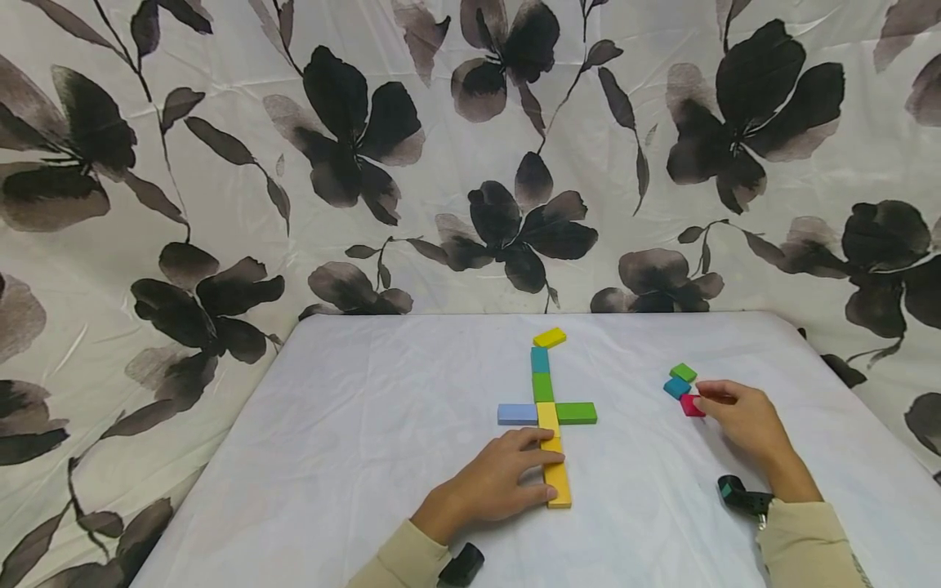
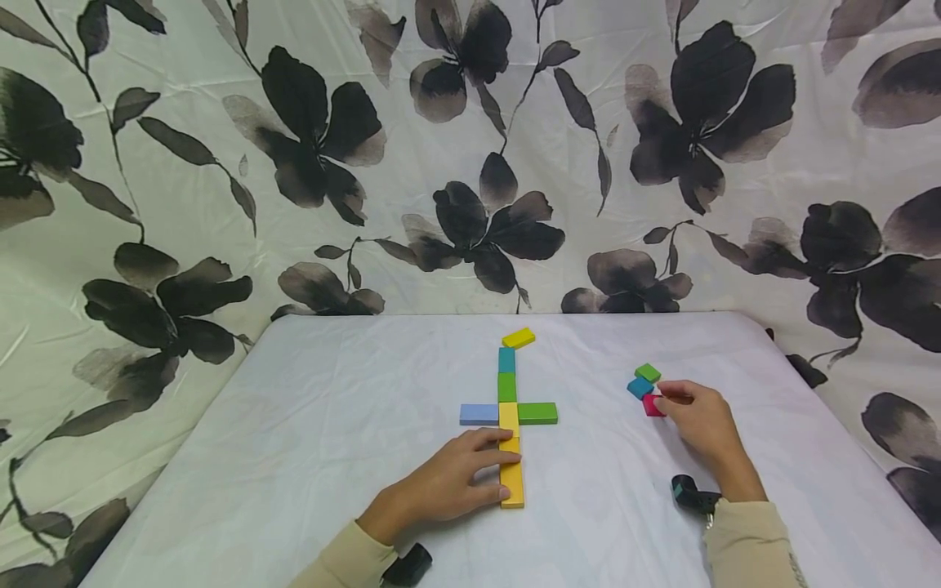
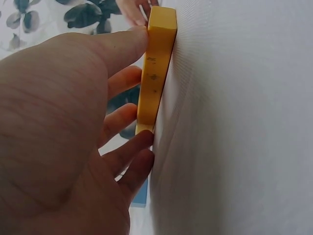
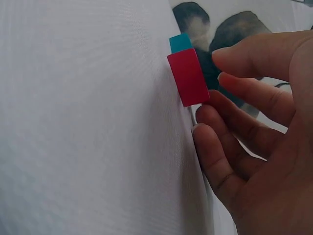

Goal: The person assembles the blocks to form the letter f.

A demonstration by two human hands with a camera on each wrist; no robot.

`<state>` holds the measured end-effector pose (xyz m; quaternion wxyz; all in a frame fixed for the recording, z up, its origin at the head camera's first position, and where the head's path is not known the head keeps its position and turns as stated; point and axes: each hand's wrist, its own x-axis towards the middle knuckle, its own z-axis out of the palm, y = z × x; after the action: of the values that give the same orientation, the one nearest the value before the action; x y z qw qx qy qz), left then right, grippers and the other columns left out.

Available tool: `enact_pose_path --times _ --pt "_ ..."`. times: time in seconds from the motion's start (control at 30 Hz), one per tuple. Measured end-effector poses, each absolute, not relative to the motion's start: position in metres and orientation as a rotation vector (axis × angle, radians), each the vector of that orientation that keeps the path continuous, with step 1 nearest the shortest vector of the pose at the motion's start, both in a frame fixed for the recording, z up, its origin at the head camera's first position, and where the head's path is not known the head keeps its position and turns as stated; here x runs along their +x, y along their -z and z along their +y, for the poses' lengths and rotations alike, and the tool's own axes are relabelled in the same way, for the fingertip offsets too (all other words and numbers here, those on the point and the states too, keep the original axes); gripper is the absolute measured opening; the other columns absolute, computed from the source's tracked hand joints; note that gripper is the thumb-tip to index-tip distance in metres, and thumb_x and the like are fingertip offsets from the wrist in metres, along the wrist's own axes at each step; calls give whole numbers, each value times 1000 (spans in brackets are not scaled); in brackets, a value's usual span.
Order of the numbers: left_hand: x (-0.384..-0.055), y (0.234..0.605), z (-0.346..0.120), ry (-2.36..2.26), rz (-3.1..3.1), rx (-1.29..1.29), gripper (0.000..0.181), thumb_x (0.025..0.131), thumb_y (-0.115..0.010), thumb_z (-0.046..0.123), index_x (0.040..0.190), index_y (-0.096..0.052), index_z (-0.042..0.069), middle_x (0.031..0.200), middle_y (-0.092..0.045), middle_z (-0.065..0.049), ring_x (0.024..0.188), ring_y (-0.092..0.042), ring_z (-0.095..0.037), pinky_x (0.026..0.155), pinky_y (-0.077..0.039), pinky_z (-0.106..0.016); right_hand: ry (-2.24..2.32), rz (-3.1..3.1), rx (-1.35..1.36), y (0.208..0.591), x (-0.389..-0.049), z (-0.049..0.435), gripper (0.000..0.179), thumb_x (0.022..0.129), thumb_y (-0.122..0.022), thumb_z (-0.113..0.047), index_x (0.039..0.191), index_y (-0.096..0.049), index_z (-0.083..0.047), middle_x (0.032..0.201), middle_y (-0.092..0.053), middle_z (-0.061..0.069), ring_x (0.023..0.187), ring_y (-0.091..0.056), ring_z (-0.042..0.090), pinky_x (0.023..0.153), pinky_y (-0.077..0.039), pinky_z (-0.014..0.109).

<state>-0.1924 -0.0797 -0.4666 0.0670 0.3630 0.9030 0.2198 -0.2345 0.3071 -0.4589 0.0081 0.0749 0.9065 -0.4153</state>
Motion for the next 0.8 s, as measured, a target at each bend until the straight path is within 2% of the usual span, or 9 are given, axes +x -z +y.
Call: enact_pose_path --times 0.17,0.63,0.8 --pt "-191 467 -79 -706 2716 1064 45 98 -62 48 140 -61 30 153 -40 8 139 -38 -14 112 -36 -42 1228 2834 180 460 -233 308 54 101 -61 -30 139 -51 7 137 -47 34 121 -43 48 98 -43 61" --pt "-191 467 -80 -764 2695 1035 45 98 -61 47 141 -60 31 154 -39 8 142 -35 -15 113 -33 -45 1069 2862 126 454 -234 309 52 99 -65 -24 136 -53 10 128 -53 34 110 -49 44 93 -47 58" --pt "-192 469 -79 -765 2697 1047 45 98 -61 48 141 -60 31 155 -38 8 142 -35 -15 113 -33 -45 1068 2867 102 454 -235 311 50 97 -69 -26 131 -57 8 116 -59 27 101 -51 38 84 -50 48"
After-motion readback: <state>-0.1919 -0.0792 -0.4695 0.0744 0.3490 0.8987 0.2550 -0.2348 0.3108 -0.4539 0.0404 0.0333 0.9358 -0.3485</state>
